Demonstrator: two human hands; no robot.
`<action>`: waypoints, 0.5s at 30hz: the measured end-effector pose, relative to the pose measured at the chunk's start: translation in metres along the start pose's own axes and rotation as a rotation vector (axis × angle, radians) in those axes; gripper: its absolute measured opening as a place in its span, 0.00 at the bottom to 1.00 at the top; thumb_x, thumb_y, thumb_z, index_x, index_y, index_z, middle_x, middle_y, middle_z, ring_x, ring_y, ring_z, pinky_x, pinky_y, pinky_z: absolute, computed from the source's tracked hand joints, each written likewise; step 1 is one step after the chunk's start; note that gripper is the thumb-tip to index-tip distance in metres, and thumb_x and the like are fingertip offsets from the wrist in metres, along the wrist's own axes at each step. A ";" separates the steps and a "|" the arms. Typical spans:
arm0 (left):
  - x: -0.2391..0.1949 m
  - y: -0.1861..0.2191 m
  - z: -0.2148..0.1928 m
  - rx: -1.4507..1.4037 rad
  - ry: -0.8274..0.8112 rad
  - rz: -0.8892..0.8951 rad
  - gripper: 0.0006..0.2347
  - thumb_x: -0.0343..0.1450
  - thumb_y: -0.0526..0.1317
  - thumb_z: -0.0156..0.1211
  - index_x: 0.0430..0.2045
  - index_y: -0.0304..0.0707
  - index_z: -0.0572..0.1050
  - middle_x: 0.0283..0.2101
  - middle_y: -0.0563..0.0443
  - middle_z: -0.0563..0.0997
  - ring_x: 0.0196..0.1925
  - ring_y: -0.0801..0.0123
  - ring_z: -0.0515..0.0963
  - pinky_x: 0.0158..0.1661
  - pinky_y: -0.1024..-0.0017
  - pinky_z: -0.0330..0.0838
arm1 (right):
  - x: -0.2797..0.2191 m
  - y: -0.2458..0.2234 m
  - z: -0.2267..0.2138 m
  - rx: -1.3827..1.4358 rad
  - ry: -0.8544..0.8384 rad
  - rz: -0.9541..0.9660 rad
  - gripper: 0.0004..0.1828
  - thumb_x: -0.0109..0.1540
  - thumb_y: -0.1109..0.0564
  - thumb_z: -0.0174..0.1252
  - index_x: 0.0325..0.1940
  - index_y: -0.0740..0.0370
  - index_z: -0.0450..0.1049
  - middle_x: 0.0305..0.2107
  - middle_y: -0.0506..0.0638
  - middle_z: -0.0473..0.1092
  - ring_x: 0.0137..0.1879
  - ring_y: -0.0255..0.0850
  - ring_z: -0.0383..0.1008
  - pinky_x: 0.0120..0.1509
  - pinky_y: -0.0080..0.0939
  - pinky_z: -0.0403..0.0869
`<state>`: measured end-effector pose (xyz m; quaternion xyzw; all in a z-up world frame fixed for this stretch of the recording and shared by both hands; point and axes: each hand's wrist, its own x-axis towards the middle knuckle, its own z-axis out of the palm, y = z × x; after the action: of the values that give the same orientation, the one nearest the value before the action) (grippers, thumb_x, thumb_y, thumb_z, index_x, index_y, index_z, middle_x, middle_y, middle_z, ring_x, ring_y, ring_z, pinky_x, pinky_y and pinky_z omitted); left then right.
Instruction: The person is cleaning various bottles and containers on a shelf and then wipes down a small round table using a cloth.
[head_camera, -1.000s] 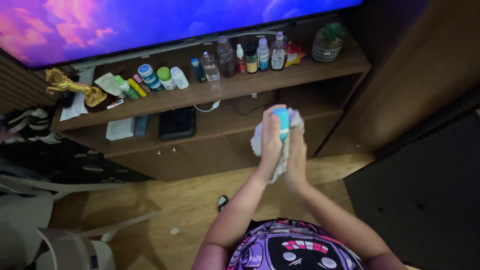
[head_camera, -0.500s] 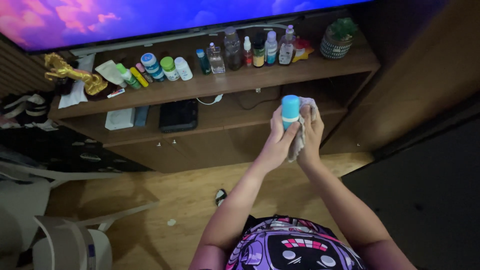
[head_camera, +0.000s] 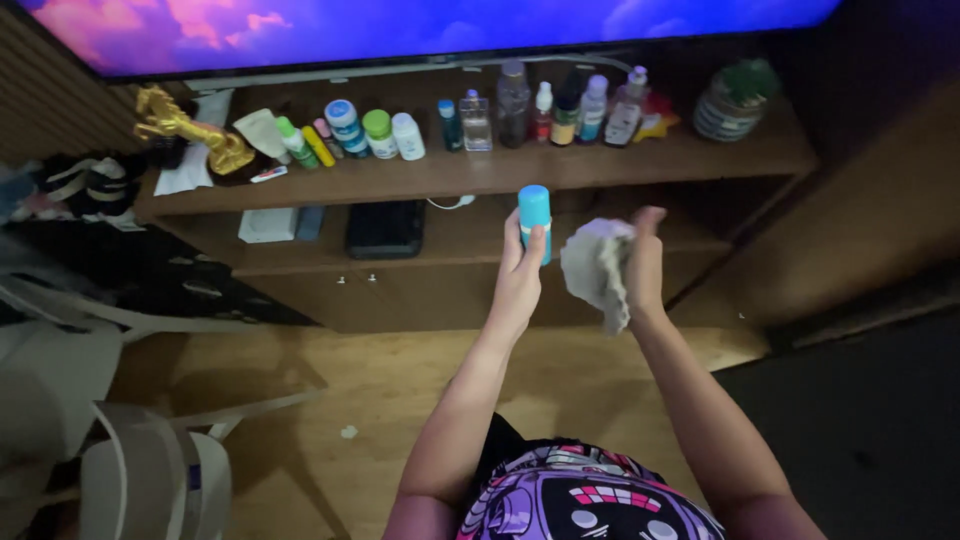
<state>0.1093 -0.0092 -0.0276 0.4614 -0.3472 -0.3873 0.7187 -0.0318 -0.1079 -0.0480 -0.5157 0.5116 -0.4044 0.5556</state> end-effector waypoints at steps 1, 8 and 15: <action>0.005 -0.004 -0.007 0.002 0.007 0.002 0.24 0.80 0.50 0.48 0.70 0.42 0.55 0.66 0.36 0.65 0.70 0.55 0.59 0.69 0.50 0.49 | 0.005 0.003 0.009 0.000 -0.008 0.000 0.50 0.64 0.12 0.29 0.42 0.55 0.79 0.44 0.51 0.75 0.57 0.44 0.73 0.72 0.49 0.62; 0.061 -0.014 -0.078 0.078 0.059 0.033 0.21 0.78 0.43 0.55 0.66 0.41 0.62 0.63 0.42 0.67 0.68 0.60 0.62 0.69 0.54 0.52 | 0.016 -0.028 0.103 -0.417 -0.401 -0.578 0.20 0.61 0.46 0.70 0.54 0.54 0.80 0.32 0.51 0.80 0.43 0.42 0.81 0.52 0.45 0.76; 0.142 -0.038 -0.156 0.243 0.050 0.063 0.26 0.74 0.50 0.62 0.65 0.37 0.65 0.64 0.35 0.66 0.70 0.46 0.62 0.68 0.46 0.54 | 0.091 0.000 0.193 -0.551 -0.379 -0.866 0.22 0.55 0.42 0.75 0.28 0.54 0.70 0.21 0.43 0.68 0.38 0.42 0.73 0.46 0.42 0.72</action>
<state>0.2991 -0.0832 -0.0951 0.5435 -0.3880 -0.3080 0.6776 0.1725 -0.1660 -0.0729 -0.8695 0.2304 -0.3473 0.2651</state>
